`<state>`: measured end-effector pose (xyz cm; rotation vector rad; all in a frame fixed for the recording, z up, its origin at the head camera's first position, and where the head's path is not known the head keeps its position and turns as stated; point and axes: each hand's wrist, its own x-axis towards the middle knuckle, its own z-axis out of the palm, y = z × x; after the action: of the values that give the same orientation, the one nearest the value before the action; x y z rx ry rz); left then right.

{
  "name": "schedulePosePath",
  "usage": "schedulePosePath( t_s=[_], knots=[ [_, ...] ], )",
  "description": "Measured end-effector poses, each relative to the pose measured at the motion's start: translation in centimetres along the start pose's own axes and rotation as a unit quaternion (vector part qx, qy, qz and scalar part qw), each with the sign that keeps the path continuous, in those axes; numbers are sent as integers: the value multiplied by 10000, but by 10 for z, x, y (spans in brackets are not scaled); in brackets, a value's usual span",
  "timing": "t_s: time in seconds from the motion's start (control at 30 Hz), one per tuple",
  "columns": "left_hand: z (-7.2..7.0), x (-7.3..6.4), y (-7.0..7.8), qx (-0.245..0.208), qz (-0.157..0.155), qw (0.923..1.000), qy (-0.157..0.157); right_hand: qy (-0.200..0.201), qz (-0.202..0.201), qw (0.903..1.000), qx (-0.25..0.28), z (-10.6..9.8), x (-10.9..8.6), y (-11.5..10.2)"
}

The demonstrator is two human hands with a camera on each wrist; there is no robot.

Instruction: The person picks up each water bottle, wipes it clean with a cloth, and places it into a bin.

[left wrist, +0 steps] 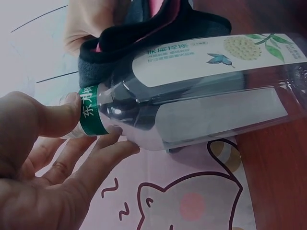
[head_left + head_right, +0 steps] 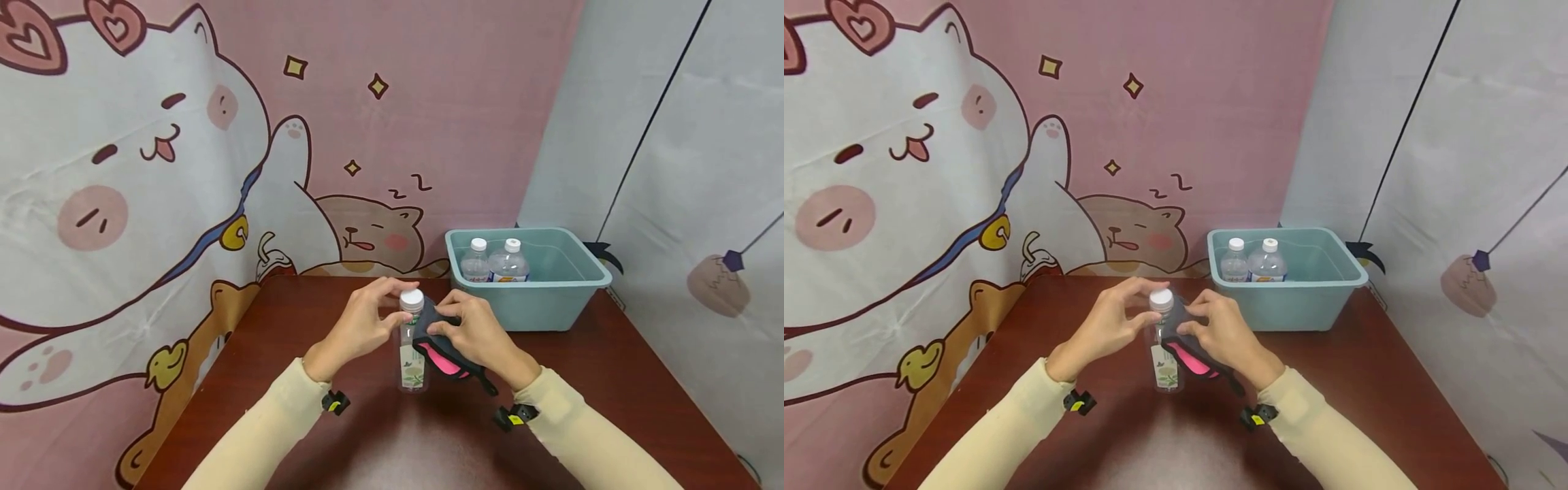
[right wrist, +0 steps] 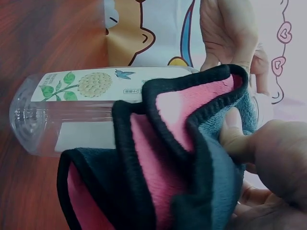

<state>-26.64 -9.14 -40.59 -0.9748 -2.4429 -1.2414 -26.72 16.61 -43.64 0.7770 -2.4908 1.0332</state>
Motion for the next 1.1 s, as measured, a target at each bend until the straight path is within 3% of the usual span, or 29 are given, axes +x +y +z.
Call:
schedulePosePath(
  t_s=[0.33,0.77,0.93,1.1],
  knots=[
    [1,-1,-1,-72,-127,9999,-4,-272,207,9992,194,2,-12,19],
    [1,0,2,-55,-163,9998,-28,-1045,-136,9944,26,42,-32,63],
    [2,1,1,-32,-125,9999,-35,-1436,-250,9892,-157,53,-35,67],
    [2,1,1,-81,-104,9999,-21,-1493,-266,9881,-270,56,-35,66]
  ],
)
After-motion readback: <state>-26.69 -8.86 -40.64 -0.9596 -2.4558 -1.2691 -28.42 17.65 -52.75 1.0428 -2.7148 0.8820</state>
